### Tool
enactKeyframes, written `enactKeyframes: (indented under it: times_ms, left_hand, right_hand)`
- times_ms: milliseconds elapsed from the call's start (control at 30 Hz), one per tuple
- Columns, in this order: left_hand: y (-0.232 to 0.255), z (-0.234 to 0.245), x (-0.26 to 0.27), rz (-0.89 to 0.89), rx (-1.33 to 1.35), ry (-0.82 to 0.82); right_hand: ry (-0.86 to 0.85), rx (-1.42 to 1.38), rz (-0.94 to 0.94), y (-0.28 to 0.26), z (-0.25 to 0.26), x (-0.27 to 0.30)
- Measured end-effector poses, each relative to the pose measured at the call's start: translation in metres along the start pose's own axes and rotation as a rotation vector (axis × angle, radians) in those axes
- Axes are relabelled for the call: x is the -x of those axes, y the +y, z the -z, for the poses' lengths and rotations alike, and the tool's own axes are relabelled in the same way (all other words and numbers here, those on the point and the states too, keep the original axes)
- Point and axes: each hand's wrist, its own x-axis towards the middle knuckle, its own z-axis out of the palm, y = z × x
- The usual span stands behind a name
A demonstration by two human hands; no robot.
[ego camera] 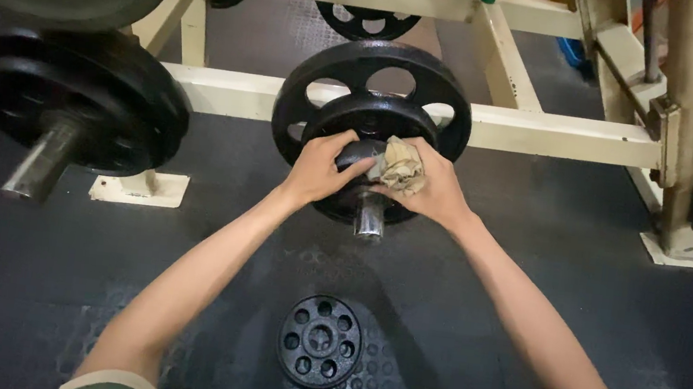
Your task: Cleaning a weight plate with a cloth.
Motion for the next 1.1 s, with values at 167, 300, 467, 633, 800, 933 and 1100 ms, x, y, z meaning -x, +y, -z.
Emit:
enactKeyframes:
  times_ms: [167,300,467,633,800,933,1100]
  left_hand:
    - [0.008,0.002,-0.002,0.001,0.019,0.012]
    - [-0.003,-0.005,0.0,-0.016,-0.038,0.038]
    - [-0.019,-0.008,0.009,0.02,-0.043,0.057]
    - [-0.053,-0.018,0.033,0.092,-0.027,0.101]
    - [-0.081,-0.026,0.066,0.146,0.038,0.151]
    - [-0.107,-0.05,0.097,0.161,-0.033,0.203]
    - [-0.104,-0.042,0.098,0.115,-0.204,0.188]
  right_hand:
    - [0.004,0.022,0.002,-0.001,-0.001,0.0]
    - [0.0,0.036,0.001,-0.003,0.0,-0.001]
    - [0.0,0.07,-0.026,0.001,-0.002,-0.002]
    - [0.005,0.076,-0.047,0.032,-0.005,0.012]
    - [0.161,-0.007,-0.088,0.082,-0.018,0.046]
    - [0.059,0.151,-0.267,0.098,-0.026,0.061]
    - [0.076,-0.642,-0.806,-0.026,0.019,0.007]
